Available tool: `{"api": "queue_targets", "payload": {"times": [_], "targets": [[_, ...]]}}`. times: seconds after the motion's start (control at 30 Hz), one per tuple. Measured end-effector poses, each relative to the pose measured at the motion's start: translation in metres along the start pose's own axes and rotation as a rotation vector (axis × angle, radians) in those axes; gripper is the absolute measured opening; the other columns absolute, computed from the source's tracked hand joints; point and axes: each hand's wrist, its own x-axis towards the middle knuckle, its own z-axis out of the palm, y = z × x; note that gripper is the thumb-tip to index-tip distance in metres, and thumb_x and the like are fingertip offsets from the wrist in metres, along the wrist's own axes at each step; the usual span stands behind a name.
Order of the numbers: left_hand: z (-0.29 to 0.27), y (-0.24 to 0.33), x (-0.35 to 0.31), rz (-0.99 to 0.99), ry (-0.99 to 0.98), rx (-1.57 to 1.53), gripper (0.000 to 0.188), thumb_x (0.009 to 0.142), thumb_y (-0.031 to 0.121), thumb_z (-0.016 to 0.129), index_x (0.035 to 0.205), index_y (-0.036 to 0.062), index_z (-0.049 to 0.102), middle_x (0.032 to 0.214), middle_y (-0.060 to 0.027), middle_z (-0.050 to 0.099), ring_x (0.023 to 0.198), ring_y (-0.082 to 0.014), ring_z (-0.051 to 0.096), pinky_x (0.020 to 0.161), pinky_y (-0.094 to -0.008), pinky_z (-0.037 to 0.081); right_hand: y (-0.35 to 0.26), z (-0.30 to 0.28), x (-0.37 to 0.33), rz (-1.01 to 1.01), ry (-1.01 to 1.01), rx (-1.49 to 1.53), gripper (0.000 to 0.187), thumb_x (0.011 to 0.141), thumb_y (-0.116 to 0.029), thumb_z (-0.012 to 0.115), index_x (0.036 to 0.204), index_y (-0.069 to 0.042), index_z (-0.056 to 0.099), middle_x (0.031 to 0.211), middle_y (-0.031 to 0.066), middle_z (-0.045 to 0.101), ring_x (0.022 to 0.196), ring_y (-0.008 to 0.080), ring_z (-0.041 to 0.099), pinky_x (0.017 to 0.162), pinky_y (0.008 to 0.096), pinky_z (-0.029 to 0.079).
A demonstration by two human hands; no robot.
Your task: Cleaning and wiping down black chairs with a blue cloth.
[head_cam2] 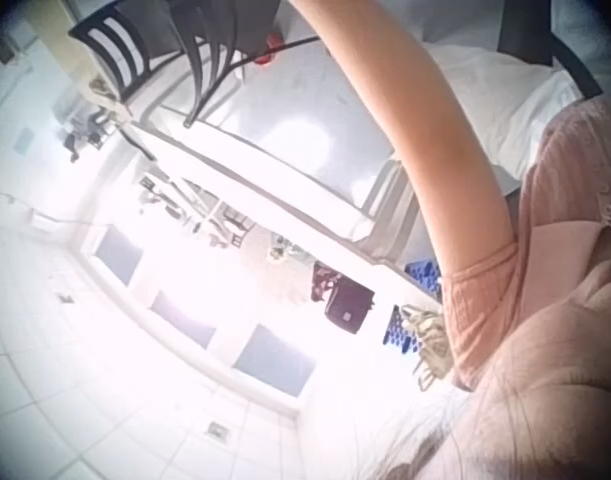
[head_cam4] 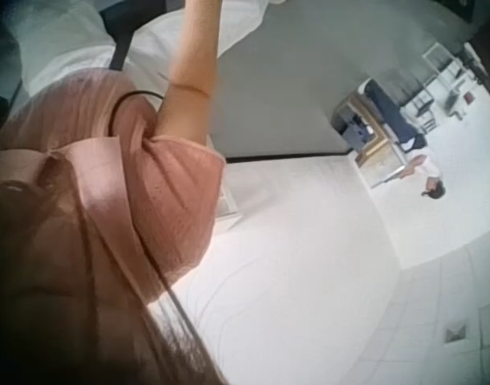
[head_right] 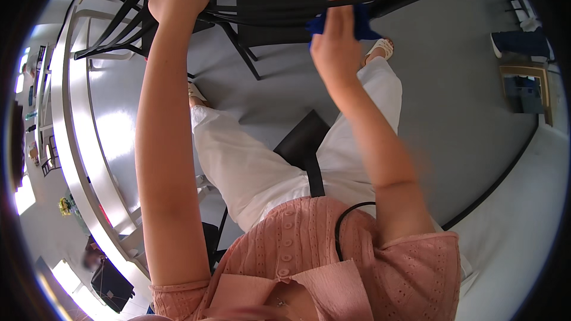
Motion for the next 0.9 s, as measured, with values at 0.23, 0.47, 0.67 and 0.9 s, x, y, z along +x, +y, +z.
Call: {"api": "queue_targets", "payload": {"times": [0.23,0.47,0.67,0.9], "targets": [[0.006,-0.013,0.013,-0.121,-0.259,0.248,0.034,0.085,0.047,0.055,0.107,0.0273,0.072,0.104,0.0005,0.073,0.098,-0.0234,0.069,0.080,-0.0377,0.053,-0.108,0.052,-0.003,-0.244,0.008,0.065,0.043,0.084,-0.004,0.056,0.125,0.006,0.057,0.144,0.0239,0.046,0.074,0.0194,0.072,0.040,0.0256,0.049],[0.002,0.001,0.013,-0.139,-0.315,0.154,0.032,0.079,0.029,0.050,0.098,0.0219,0.075,0.075,0.0031,0.073,0.081,-0.0221,0.071,0.068,-0.0342,0.052,-0.108,0.064,0.006,-0.237,-0.133,0.153,0.046,0.086,-0.006,0.058,0.132,-0.004,0.056,0.138,0.0059,0.055,0.060,0.0155,0.066,0.039,0.0250,0.045],[-0.002,-0.013,0.015,-0.153,-0.279,0.211,0.031,0.080,0.033,0.052,0.100,0.0257,0.075,0.098,-0.0035,0.074,0.089,-0.0248,0.070,0.072,-0.0359,0.053,0.001,0.028,-0.028,-0.547,-0.186,0.341,0.052,0.083,-0.002,0.061,0.134,-0.012,0.057,0.138,-0.0018,0.056,0.087,0.0152,0.070,0.057,0.0264,0.055],[0.015,-0.013,0.020,-0.122,-0.221,0.226,0.033,0.081,0.046,0.055,0.099,0.0275,0.075,0.088,0.0061,0.073,0.086,-0.0158,0.069,0.073,-0.0353,0.051,0.082,0.026,-0.116,0.178,-0.190,0.251,0.050,0.082,0.000,0.054,0.132,-0.005,0.053,0.135,0.0133,0.056,0.083,0.0288,0.069,0.066,0.0316,0.057]]}}
